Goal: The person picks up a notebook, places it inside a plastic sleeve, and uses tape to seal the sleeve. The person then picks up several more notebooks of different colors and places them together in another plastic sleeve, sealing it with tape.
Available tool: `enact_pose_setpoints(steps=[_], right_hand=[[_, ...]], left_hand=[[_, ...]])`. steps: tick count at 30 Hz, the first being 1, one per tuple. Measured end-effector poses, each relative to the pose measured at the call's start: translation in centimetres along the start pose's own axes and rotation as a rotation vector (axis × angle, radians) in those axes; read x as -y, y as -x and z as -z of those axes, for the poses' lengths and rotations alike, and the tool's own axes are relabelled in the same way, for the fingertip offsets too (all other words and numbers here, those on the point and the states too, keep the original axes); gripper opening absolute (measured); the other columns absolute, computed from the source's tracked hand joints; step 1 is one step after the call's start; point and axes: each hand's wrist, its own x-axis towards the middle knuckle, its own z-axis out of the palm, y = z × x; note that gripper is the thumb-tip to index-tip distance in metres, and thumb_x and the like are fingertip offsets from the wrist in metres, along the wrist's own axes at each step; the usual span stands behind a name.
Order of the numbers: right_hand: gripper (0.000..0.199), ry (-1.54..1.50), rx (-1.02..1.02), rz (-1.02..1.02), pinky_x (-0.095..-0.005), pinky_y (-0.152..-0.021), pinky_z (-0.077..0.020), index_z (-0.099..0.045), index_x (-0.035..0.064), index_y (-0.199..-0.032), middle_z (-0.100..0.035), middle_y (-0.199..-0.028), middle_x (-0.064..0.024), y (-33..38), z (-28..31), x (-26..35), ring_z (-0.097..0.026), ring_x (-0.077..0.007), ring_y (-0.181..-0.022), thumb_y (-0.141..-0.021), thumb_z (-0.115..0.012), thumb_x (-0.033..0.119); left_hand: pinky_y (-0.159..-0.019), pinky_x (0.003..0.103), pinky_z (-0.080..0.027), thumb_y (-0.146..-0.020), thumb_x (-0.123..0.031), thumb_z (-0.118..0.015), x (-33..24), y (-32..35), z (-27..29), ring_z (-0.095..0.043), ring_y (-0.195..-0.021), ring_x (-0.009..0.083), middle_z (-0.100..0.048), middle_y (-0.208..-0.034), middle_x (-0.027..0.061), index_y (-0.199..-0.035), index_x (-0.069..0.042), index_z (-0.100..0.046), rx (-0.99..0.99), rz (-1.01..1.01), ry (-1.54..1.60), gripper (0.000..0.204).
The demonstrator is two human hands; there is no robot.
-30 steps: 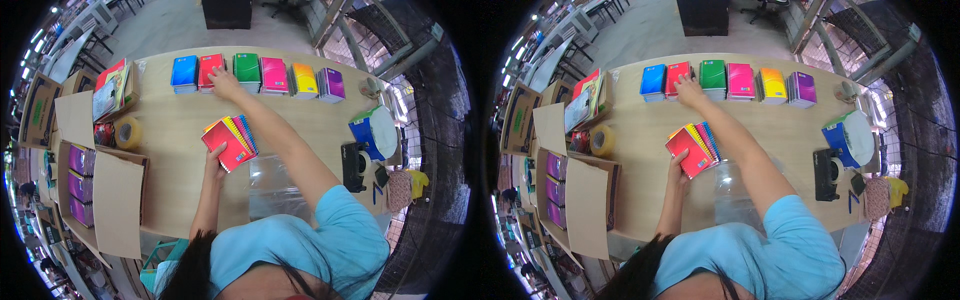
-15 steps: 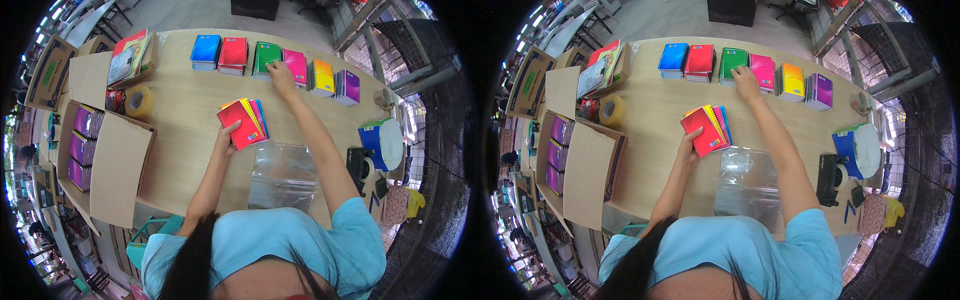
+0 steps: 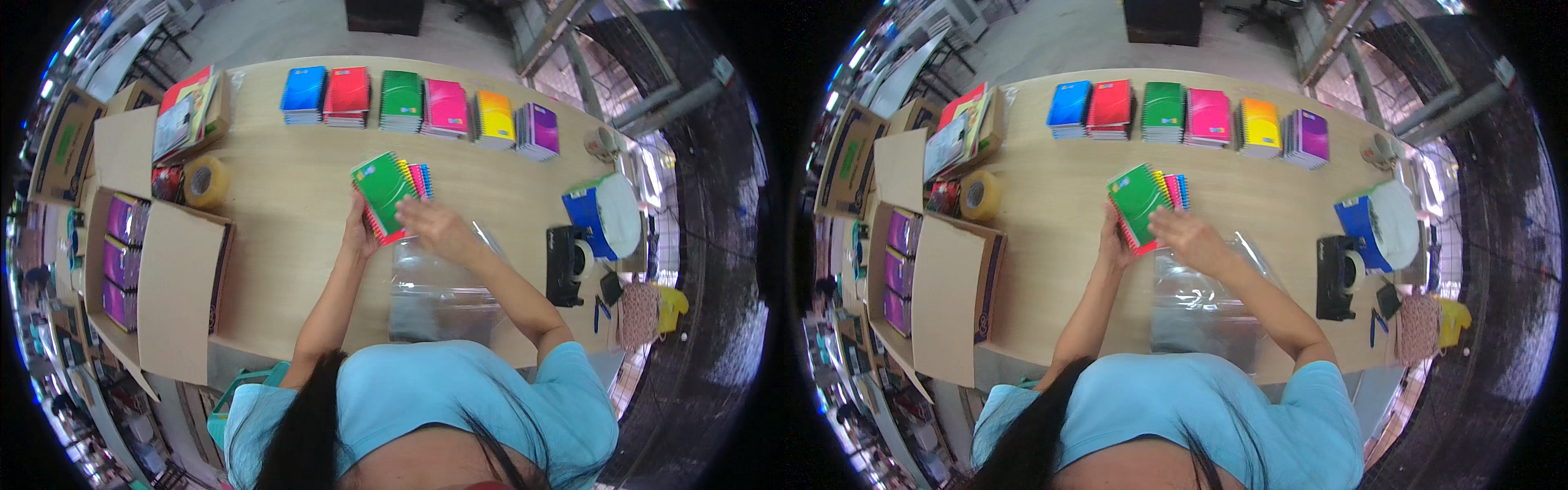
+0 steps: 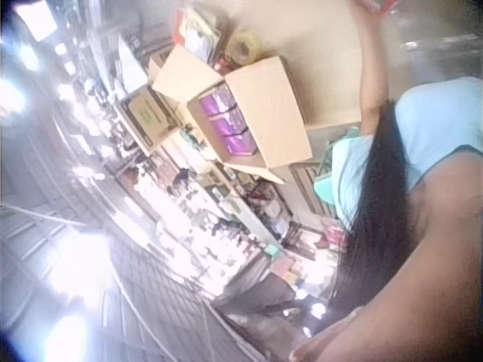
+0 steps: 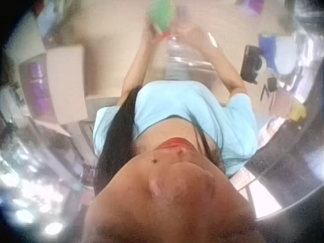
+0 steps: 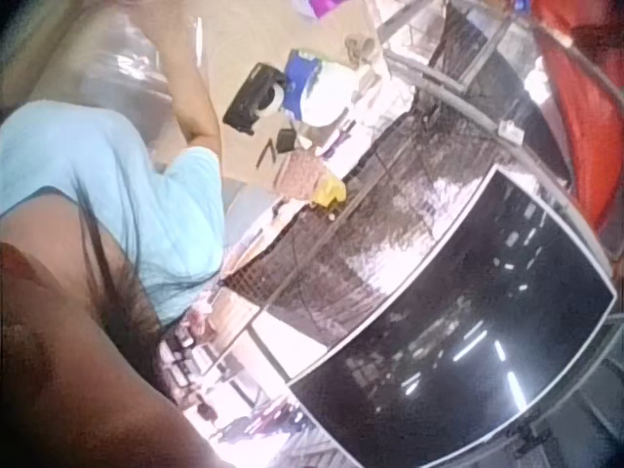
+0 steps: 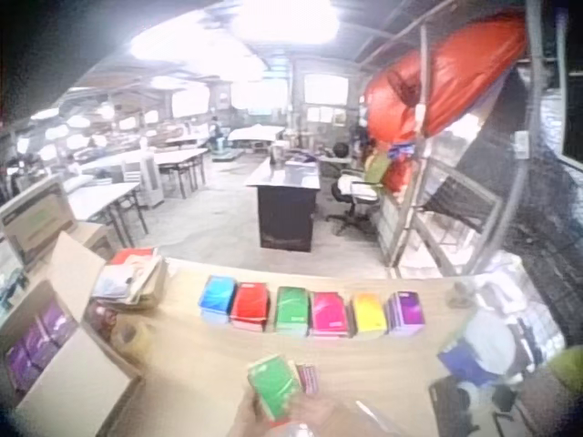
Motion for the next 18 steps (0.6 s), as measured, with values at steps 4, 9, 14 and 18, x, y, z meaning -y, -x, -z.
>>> enact_pose_setpoints(steps=[4,9,14,18], right_hand=[[0.022,-0.300,-0.200,-0.631,-0.0354,-0.090,-0.0524,-0.071,0.0035,-0.103,-0.071,-0.106,-0.0115,4.1,1.0,-6.8,-0.068,-0.0261,-0.100,-0.083,-0.067,0.009],[0.025,0.695,-0.328,-0.774,-0.0457,-0.085,-0.0517,-0.070,0.0014,-0.098,-0.068,-0.092,-0.0219,5.3,7.5,-25.4,-0.066,-0.0356,-0.087,-0.080,-0.075,0.018],[0.029,0.681,0.288,-0.841,-0.0495,-0.081,-0.0540,-0.068,-0.0015,-0.094,-0.069,-0.090,-0.0239,2.9,6.2,-29.5,-0.068,-0.0408,-0.086,-0.079,-0.075,0.023],[0.028,0.731,0.321,-0.847,-0.0503,-0.072,-0.0556,-0.060,-0.0027,-0.108,-0.070,-0.090,-0.0261,3.9,5.6,-30.7,-0.070,-0.0421,-0.086,-0.087,-0.061,0.016]], left_hand=[[-0.082,0.038,-0.060,-0.087,-0.015,-0.068,2.0,0.1,0.1,-0.069,-0.095,0.0233,-0.065,-0.111,0.0142,-0.124,0.000,-0.053,-0.050,0.038,-0.231,0.043],[-0.080,0.037,-0.060,-0.083,-0.011,-0.069,3.9,0.0,-0.9,-0.069,-0.093,0.0223,-0.065,-0.107,0.0128,-0.123,0.001,-0.052,-0.035,0.113,-0.359,0.045],[-0.079,0.037,-0.060,-0.083,-0.008,-0.069,5.0,-0.8,-1.8,-0.068,-0.093,0.0225,-0.063,-0.109,0.0131,-0.125,0.001,-0.049,-0.077,0.034,-0.366,0.048],[-0.080,0.038,-0.060,-0.083,-0.007,-0.069,5.3,-1.4,-2.6,-0.068,-0.094,0.0229,-0.062,-0.110,0.0133,-0.125,0.001,-0.048,-0.110,0.053,-0.373,0.047]])
